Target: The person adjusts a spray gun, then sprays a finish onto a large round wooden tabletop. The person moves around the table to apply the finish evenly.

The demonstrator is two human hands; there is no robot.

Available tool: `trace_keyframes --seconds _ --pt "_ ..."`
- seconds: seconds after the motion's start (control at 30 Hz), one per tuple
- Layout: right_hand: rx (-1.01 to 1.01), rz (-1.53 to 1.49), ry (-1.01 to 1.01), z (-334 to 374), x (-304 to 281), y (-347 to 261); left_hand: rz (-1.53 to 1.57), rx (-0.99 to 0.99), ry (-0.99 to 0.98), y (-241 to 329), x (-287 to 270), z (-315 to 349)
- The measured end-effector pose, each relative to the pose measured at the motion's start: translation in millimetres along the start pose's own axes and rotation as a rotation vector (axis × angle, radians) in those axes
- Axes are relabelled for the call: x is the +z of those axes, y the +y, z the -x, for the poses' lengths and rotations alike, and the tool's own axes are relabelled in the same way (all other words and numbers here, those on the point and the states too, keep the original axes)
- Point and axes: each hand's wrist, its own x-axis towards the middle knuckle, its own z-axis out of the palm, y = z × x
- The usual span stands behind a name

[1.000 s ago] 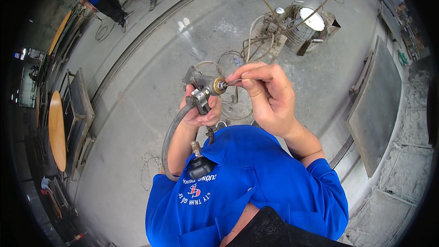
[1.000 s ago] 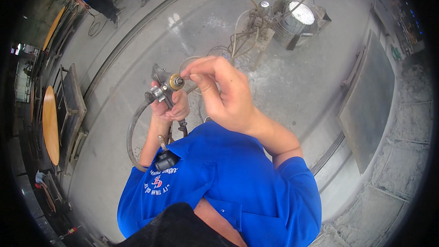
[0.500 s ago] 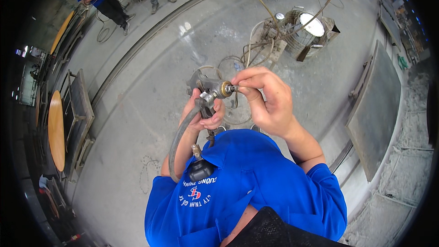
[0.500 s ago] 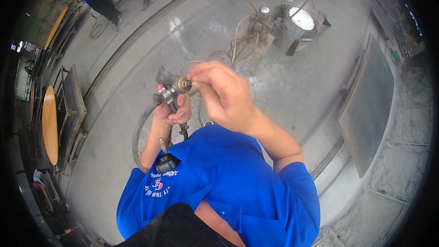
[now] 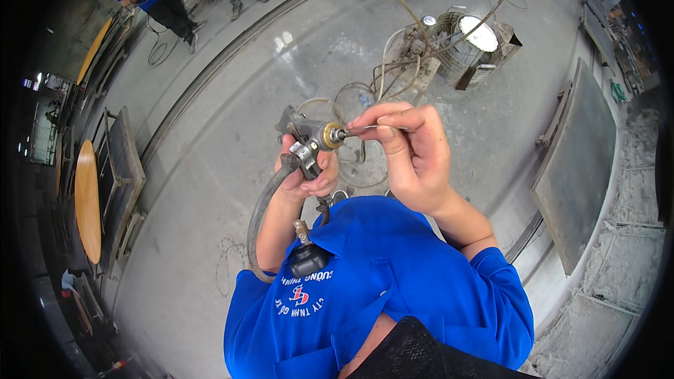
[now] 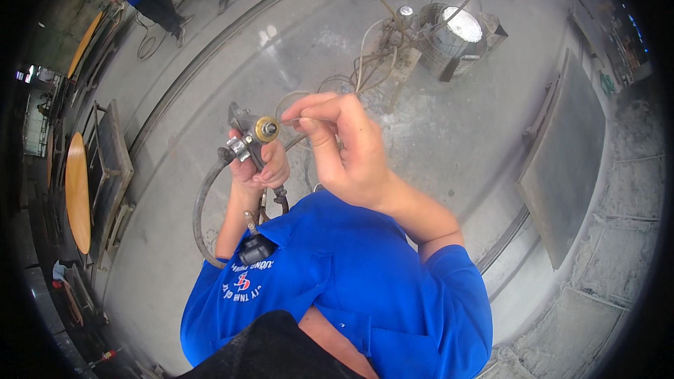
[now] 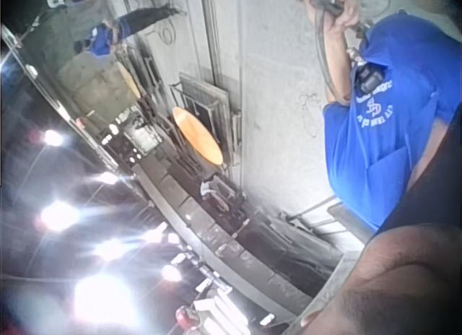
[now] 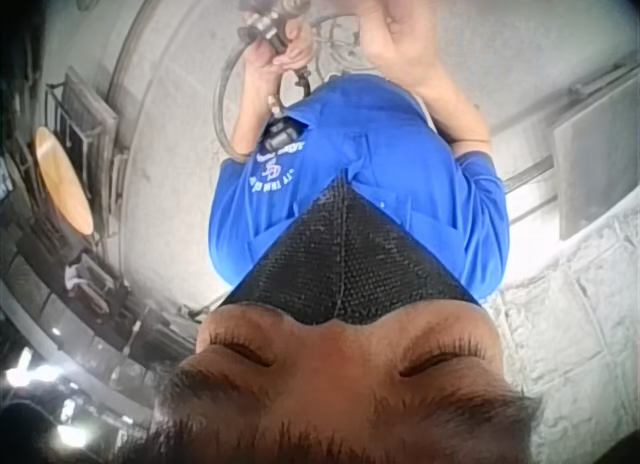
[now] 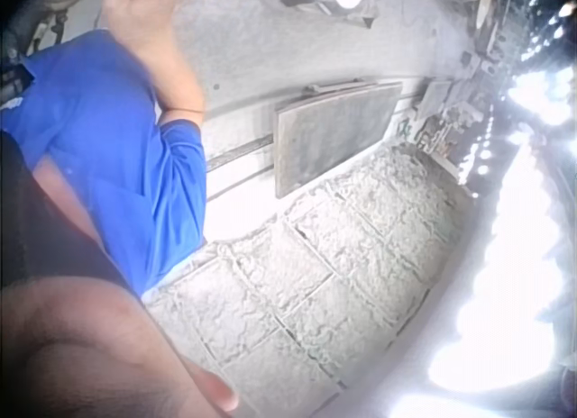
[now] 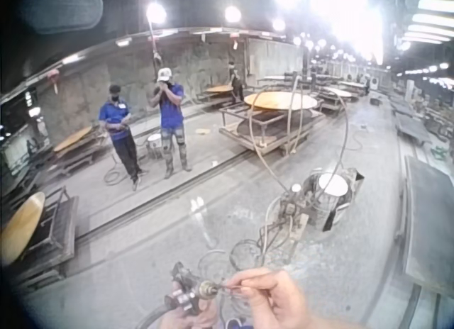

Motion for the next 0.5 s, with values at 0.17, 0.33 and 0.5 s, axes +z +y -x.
trace_keyframes --seconds 0.17,0.33,0.5 --pt "-0.006 -0.044 0.013 1.1 2.8 -0.6 0.001 0.0 -0.02 0.4 -0.2 -1.4" --pt "-0.036 -0.059 0.029 0.7 4.6 -2.6 0.079 0.039 -0.122 -2.2 -3.8 -3.3" --pt "-0.166 0.188 -0.113 -4.7 -3.6 -5.0 0.073 0.039 -0.123 -3.1 -5.5 -2.2"
